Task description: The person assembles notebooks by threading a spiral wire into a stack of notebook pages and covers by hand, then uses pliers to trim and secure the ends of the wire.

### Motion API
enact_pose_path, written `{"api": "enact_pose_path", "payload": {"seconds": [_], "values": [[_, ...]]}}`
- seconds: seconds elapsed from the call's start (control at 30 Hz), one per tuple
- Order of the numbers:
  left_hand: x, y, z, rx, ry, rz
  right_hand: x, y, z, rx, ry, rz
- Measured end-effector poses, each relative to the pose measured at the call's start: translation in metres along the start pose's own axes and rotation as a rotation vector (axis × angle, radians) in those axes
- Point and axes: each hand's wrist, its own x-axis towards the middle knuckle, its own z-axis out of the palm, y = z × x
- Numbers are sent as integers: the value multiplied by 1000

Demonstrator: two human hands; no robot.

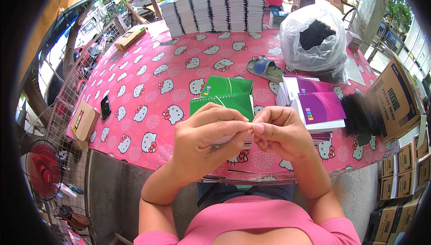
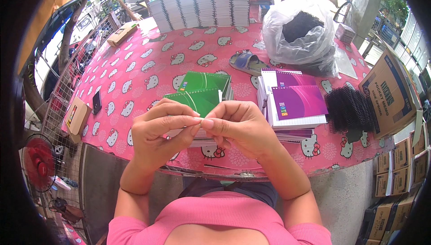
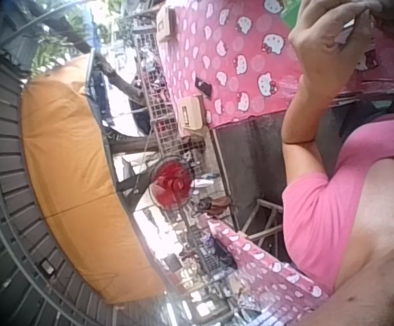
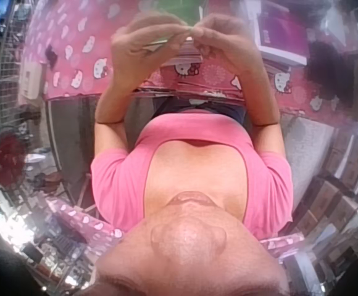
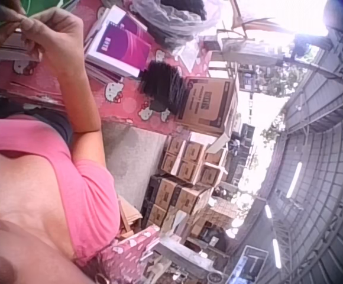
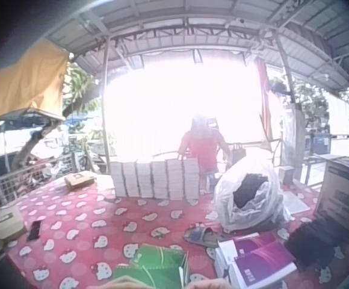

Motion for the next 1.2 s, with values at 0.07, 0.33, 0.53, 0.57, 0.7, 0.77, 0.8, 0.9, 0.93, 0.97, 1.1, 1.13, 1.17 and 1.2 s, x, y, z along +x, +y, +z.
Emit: {"api": "enact_pose_path", "payload": {"seconds": [0.07, 0.33, 0.53, 0.57, 0.7, 0.77, 0.8, 0.9, 0.93, 0.97, 1.1, 1.13, 1.17, 1.2], "values": [[2, 1, 0, 16, -7, 6, -1, -1, 1, -14, 13, 1], [12, -14, 0, 206, -12, -142, -42, -34, 13, -779, 195, -482], [42, -59, -2, 404, -211, -197, -79, -134, -221, -1771, 1155, -292], [36, -77, -4, 542, -238, -95, -84, -126, -261, -1965, 1113, -26], [54, -86, -7, 313, -700, -714, -117, -67, -334, -2219, 1186, 387], [56, -91, -11, 249, -728, -770, -118, -66, -338, -2207, 1192, 332], [56, -92, -13, 215, -743, -796, -115, -72, -342, -2184, 1208, 329], [50, -93, -16, 106, -674, -760, -106, -86, -321, -2011, 1271, 178], [51, -93, -14, 136, -681, -746, -106, -89, -323, -2019, 1262, 115], [52, -94, -13, 165, -689, -731, -109, -94, -327, -2025, 1252, 51], [56, -90, -15, 98, -559, -804, -105, -128, -308, -1958, 1189, -210], [56, -81, -17, 106, -511, -746, -100, -139, -279, -1875, 1173, -268], [57, -66, -20, 112, -465, -683, -97, -145, -243, -1754, 1166, -328], [58, -55, -21, 119, -418, -620, -92, -145, -200, -1632, 1154, -384]]}}
